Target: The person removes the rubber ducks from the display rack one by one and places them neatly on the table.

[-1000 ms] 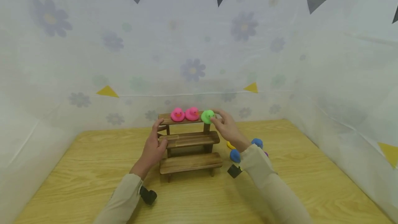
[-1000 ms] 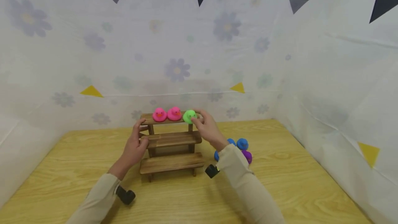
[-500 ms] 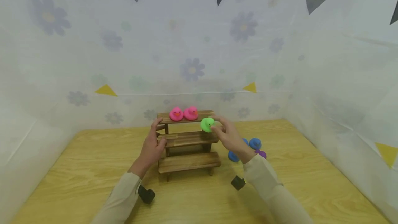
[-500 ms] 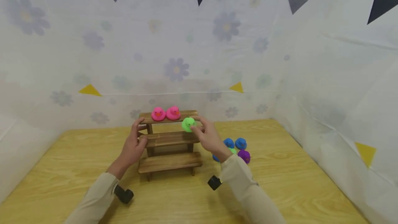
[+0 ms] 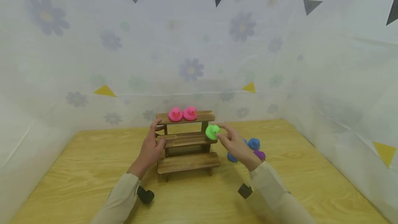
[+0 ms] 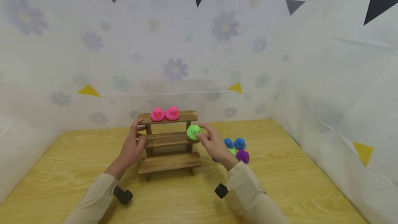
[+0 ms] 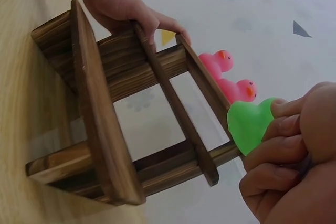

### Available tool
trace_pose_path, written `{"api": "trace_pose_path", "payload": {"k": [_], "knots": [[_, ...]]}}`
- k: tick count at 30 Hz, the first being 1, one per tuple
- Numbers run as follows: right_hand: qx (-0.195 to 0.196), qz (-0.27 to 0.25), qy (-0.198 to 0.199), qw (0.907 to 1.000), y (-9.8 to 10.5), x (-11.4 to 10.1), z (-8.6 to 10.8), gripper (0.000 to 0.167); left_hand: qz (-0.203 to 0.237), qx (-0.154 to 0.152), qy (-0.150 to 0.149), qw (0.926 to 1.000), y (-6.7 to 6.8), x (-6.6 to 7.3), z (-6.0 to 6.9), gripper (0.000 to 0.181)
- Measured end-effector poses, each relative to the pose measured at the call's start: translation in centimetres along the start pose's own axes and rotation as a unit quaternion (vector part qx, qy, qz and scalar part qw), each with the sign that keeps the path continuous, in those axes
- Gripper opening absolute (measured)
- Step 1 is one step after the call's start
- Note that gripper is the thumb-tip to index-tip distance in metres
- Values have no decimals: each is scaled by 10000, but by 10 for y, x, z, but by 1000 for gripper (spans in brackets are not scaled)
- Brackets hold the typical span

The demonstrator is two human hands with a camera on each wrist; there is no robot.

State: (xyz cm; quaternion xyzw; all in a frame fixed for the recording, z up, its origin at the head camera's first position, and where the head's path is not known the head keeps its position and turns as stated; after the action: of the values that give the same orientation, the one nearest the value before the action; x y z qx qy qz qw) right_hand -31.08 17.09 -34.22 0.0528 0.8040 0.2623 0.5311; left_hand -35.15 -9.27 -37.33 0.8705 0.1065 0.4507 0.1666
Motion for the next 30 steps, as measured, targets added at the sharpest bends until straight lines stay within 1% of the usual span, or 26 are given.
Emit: {"api": "trace_pose_path", "payload": {"k": [3,4,9,11,15,18,20,24,27,30], "knots": [[-63,-90,108,9999,0,5,5,41,44,-11,9,10000,0,0,0,66],[-66,-74,91,9999,0,7,6,40,56,-10,3,10000,1,1,0,65],[-135,152,-129,9997,0,17,16,40,57,2,26,10000,2,1,1,65],[-178,165,-225,9995,0,19,19,40,35,21,18,10000,3,1,1,65],[-204,71,-249,9995,3,22,26,41,-7,71,-100,9999,3,3,-1,65],[-169,136,-230,9995,7,25,33,41,-4,57,-171,9998,2,3,-1,66],[-164,199,-284,9993,8,27,37,41,19,32,-139,9999,1,2,-1,66],[-187,273,-447,9985,10,32,44,43,-1,12,36,10000,2,0,1,67],[-171,389,-568,9975,11,37,49,44,-20,-38,94,9999,3,0,0,67],[-174,492,-574,9970,10,40,53,44,-4,-76,124,9999,3,1,-1,66]]}}
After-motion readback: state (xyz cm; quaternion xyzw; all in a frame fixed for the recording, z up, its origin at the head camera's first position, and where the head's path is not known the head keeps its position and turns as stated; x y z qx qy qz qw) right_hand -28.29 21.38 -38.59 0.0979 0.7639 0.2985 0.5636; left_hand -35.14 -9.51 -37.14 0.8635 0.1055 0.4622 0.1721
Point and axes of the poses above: each hand's wrist, its own z-axis away from the middle knuckle, its own y-axis out of the back of the hand, x = y × z, the point moved 8 cm from there along -z, towards the middle knuckle, and after that the axes turned 7 degrees about z, right-handed, at the moved point
